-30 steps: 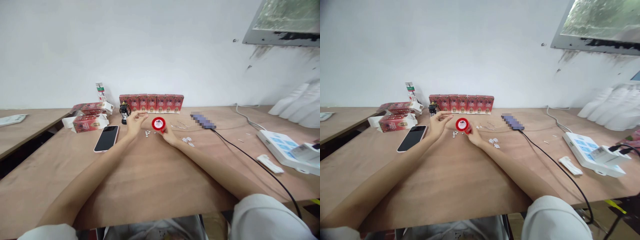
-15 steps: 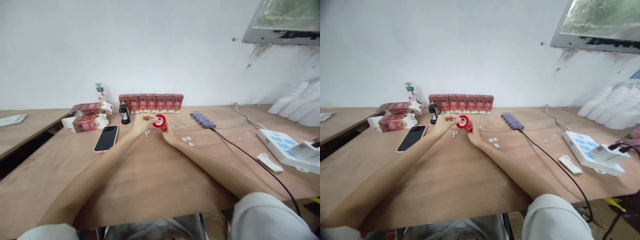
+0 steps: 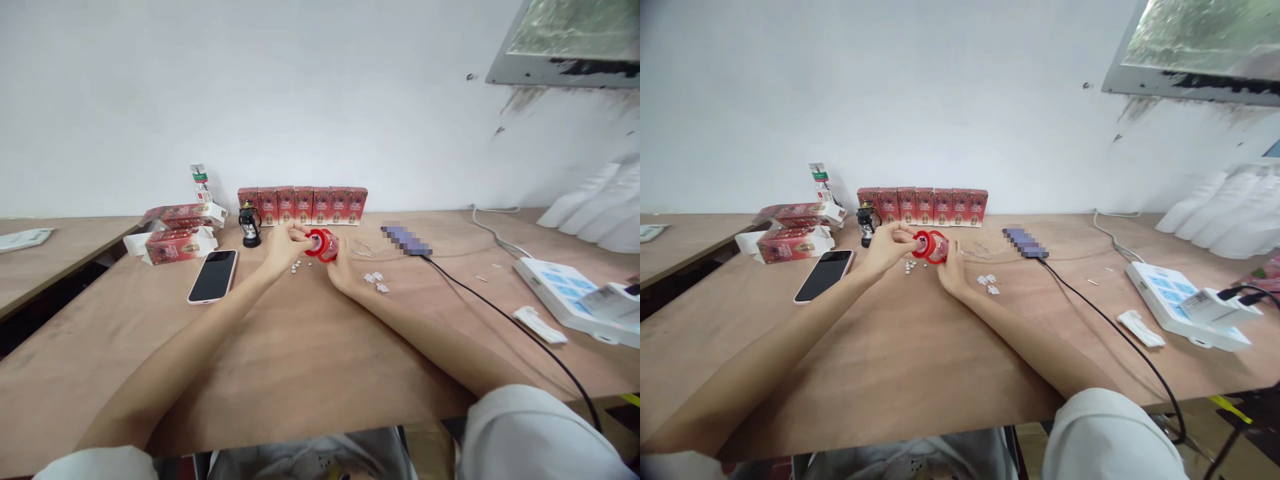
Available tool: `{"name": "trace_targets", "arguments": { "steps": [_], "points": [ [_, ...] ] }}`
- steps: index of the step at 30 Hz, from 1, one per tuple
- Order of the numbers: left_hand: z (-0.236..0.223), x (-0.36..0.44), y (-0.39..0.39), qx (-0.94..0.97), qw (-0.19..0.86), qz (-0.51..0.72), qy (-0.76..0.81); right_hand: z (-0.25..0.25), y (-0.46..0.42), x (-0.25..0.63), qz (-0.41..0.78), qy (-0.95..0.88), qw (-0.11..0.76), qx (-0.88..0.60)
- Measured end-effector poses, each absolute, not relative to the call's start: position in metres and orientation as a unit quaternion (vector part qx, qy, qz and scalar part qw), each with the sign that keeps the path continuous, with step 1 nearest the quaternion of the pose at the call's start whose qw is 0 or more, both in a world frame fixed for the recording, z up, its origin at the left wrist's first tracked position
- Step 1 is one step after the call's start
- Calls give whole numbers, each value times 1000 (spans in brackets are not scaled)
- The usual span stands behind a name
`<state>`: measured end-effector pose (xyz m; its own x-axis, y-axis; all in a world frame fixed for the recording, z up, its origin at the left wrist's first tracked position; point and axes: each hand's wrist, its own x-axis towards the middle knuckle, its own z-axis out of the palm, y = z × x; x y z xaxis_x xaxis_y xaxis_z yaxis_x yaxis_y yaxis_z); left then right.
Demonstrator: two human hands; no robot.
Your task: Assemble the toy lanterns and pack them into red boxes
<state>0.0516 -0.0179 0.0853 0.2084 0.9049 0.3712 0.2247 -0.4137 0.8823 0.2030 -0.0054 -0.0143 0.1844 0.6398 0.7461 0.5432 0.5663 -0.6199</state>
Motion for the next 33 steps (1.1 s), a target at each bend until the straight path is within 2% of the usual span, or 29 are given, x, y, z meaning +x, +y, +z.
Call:
{"name": "trace_targets", "arguments": {
  "steps": [11, 18, 21, 25, 29, 33],
  "points": [
    [93, 47, -23, 702, 350, 430, 447, -11, -12, 201, 18, -651, 598, -467],
    [97, 44, -22, 716, 350, 421, 433, -14, -5, 201, 95, -649, 611, -444],
    [100, 39, -17, 783, 260, 417, 381, -14, -2, 201, 167, -631, 624, -429],
    [100, 31, -10, 912, 100, 303, 258, -14, 0, 201, 241, -622, 618, -416],
    [96, 32, -9, 939, 41, 253, 229, -16, 0, 202, 302, -628, 581, -420],
    [92, 40, -15, 932, 3, 272, 241, -18, -2, 200, 271, -631, 607, -401]
  ]
}}
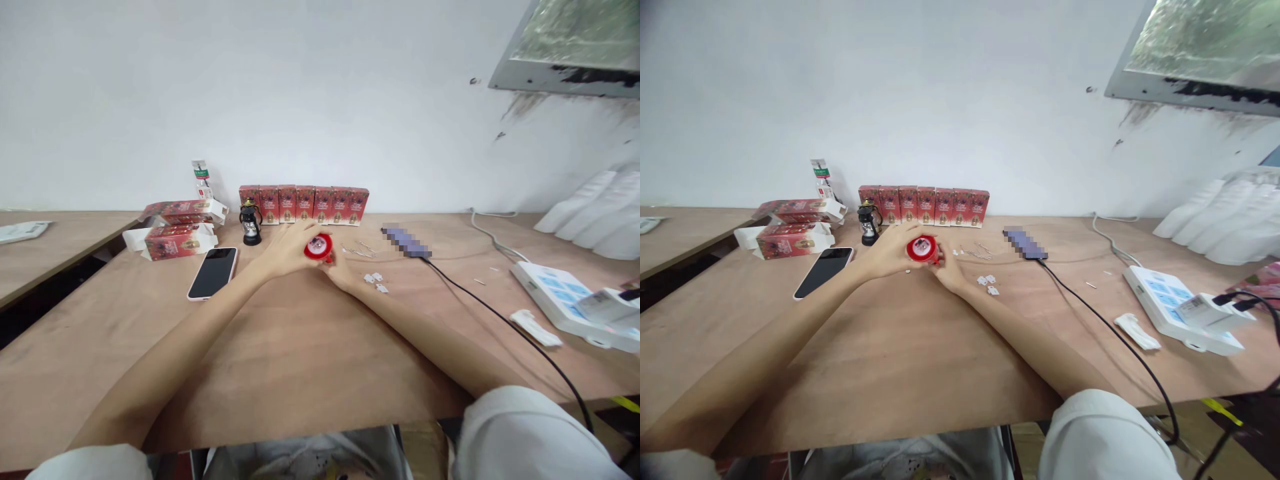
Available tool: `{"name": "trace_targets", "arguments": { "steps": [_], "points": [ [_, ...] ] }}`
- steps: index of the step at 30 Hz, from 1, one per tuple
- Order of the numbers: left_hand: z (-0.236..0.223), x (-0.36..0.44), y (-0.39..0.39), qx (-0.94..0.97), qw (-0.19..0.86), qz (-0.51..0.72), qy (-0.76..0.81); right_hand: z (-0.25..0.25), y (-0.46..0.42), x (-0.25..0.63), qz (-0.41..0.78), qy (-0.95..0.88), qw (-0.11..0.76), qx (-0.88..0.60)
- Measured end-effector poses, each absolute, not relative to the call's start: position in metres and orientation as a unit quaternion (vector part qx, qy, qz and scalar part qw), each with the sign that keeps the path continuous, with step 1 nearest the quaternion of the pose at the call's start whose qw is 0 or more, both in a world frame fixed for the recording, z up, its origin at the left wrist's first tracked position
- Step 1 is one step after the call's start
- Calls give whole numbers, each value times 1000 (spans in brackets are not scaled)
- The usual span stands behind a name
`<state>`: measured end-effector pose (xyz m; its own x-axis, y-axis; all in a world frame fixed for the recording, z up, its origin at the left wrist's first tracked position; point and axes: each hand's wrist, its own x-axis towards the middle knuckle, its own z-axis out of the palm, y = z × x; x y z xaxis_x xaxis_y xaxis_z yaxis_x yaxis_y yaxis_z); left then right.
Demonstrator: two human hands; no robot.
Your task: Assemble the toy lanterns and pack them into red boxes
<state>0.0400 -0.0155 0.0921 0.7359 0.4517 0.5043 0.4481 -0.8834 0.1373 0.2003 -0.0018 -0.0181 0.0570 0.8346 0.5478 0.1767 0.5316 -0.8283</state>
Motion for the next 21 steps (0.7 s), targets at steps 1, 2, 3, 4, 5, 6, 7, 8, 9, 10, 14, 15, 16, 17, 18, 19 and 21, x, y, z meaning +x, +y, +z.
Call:
{"name": "trace_targets", "arguments": {
  "steps": [1, 2, 3, 4, 5, 6, 7, 8, 9, 10, 14, 15, 16, 17, 18, 19, 21],
  "points": [
    [90, 42, -17, 924, -5, 288, 253, -18, -3, 199, 255, -634, 616, -392],
    [88, 45, -19, 914, -11, 306, 265, -18, -4, 198, 237, -639, 623, -386],
    [85, 47, -21, 904, -16, 324, 277, -17, -6, 198, 218, -645, 625, -383],
    [82, 49, -22, 896, -19, 337, 287, -17, -7, 197, 198, -650, 625, -385],
    [78, 51, -23, 893, -20, 343, 292, -16, -9, 197, 179, -652, 625, -390],
    [76, 52, -24, 894, -19, 341, 289, -15, -11, 197, 163, -653, 625, -396],
    [74, 53, -23, 900, -13, 335, 279, -15, -12, 198, 149, -653, 624, -404],
    [74, 53, -22, 907, -4, 326, 266, -14, -13, 198, 139, -651, 623, -411],
    [76, 51, -21, 914, 6, 319, 253, -14, -14, 199, 133, -648, 623, -417],
    [79, 49, -19, 916, 14, 315, 247, -13, -14, 200, 130, -642, 626, -423],
    [100, 32, -12, 887, 7, 323, 330, -12, -12, 200, 119, -606, 642, -453],
    [104, 27, -10, 882, 3, 304, 359, -11, -12, 200, 115, -603, 642, -460],
    [107, 23, -9, 885, 1, 270, 379, -10, -12, 200, 113, -604, 637, -466],
    [107, 21, -8, 891, 0, 229, 393, -9, -12, 199, 111, -609, 630, -469],
    [105, 19, -7, 897, 0, 186, 400, -8, -13, 199, 110, -614, 624, -470],
    [101, 18, -6, 903, 2, 150, 403, -7, -14, 199, 109, -620, 619, -470],
    [88, 19, -4, 906, 9, 113, 407, -7, -18, 198, 105, -625, 615, -469]
  ]
}}
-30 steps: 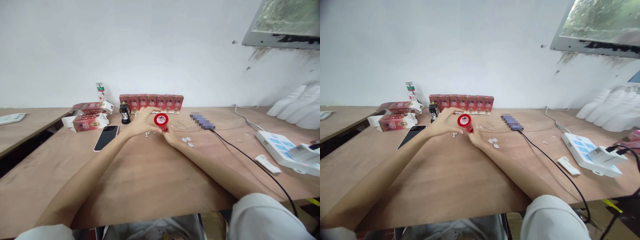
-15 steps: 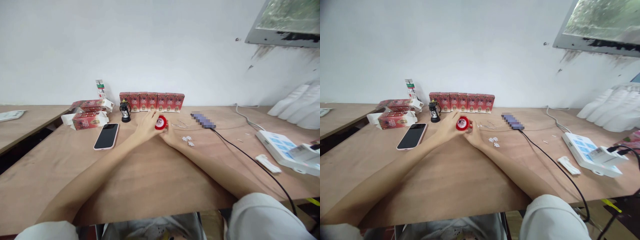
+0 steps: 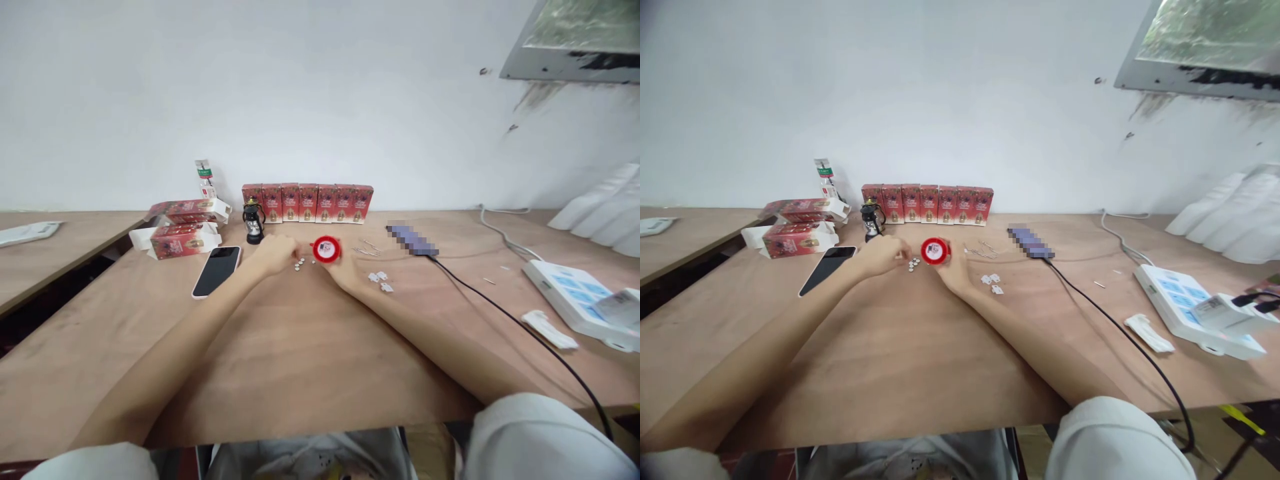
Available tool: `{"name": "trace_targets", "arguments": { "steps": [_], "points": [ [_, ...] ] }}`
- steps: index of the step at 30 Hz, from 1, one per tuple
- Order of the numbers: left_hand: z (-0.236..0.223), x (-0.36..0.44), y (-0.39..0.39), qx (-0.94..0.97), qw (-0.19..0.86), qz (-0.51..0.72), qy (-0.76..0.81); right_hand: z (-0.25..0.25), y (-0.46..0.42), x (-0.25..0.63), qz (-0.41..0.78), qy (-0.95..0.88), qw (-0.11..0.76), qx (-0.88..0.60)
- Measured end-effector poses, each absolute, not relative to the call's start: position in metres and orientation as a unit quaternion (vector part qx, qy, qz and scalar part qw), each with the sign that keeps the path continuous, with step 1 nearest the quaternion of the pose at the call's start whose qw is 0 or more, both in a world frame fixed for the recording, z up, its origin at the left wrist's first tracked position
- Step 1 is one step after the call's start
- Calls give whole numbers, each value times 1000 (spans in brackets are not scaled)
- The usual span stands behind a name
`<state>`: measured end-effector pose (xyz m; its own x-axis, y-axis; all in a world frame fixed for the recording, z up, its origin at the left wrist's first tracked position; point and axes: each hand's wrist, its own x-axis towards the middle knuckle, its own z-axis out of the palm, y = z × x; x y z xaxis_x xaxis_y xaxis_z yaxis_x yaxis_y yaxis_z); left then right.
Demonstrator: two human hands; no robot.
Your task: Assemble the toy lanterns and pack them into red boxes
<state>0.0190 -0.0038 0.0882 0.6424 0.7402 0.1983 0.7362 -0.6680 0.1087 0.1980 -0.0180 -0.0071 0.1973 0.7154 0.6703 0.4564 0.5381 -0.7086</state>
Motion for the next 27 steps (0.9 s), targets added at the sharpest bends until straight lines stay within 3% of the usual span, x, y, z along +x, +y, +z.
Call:
{"name": "trace_targets", "arguments": {
  "steps": [7, 15, 23, 27],
  "points": [
    [45, 25, 13, 902, 45, 121, 412, -16, -37, 195, 140, -618, 613, -471],
    [30, 18, 30, 908, 60, 151, 386, -8, -43, 192, 124, -621, 598, -492],
    [41, 17, 23, 898, 44, 174, 403, -12, -39, 194, 114, -631, 591, -490],
    [65, 21, 10, 882, 25, 260, 393, -10, -39, 194, 119, -623, 586, -504]
  ]
}}
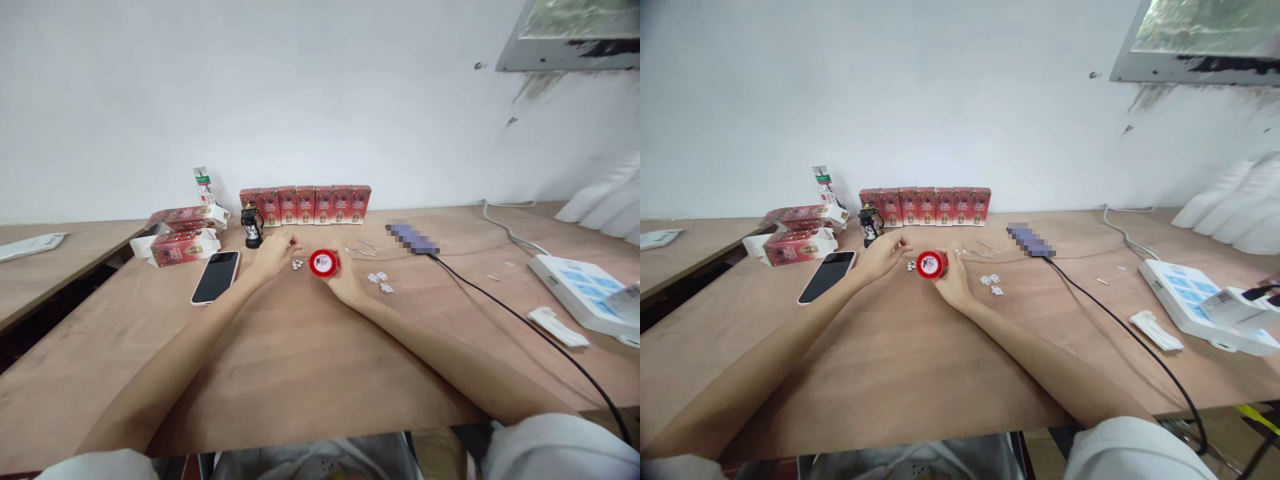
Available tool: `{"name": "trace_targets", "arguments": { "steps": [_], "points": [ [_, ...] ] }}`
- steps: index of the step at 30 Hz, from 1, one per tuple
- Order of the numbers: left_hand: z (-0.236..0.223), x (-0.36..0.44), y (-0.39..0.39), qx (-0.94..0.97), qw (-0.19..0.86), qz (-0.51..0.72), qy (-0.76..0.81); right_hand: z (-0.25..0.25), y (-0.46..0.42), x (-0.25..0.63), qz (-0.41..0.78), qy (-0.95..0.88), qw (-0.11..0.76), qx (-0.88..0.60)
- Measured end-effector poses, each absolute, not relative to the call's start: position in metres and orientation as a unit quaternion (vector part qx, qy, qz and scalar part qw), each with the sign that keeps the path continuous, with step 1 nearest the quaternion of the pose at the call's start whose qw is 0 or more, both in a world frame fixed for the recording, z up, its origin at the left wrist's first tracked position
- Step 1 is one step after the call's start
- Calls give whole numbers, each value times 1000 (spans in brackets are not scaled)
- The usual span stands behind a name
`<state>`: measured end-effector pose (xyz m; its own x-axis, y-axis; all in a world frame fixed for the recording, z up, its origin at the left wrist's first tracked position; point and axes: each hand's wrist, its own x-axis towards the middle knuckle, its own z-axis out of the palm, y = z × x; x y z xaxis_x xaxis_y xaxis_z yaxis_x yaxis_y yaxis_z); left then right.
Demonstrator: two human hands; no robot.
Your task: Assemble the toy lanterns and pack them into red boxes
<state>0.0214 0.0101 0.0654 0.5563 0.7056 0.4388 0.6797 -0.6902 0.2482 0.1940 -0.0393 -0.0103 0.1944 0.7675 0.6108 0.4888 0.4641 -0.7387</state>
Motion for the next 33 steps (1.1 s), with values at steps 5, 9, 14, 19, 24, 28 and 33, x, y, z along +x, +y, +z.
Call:
{"name": "trace_targets", "arguments": {
  "steps": [5, 9, 14, 19, 24, 28, 33],
  "points": [
    [79, 34, -9, 913, 6, 321, 252, -9, -39, 194, 119, -636, 588, -487],
    [72, 40, -12, 928, 0, 298, 225, -11, -38, 195, 119, -643, 587, -478],
    [65, 41, -8, 924, 11, 289, 248, -13, -37, 196, 122, -643, 584, -480],
    [67, 41, -10, 906, 45, 340, 250, -14, -36, 197, 119, -640, 586, -482],
    [69, 33, 0, 844, 74, 428, 316, -15, -35, 198, 126, -637, 592, -477],
    [61, 21, 15, 882, 48, 243, 402, -16, -33, 199, 133, -637, 590, -478],
    [47, 16, 20, 905, -48, 98, 412, -17, -33, 200, 132, -638, 587, -481]
  ]
}}
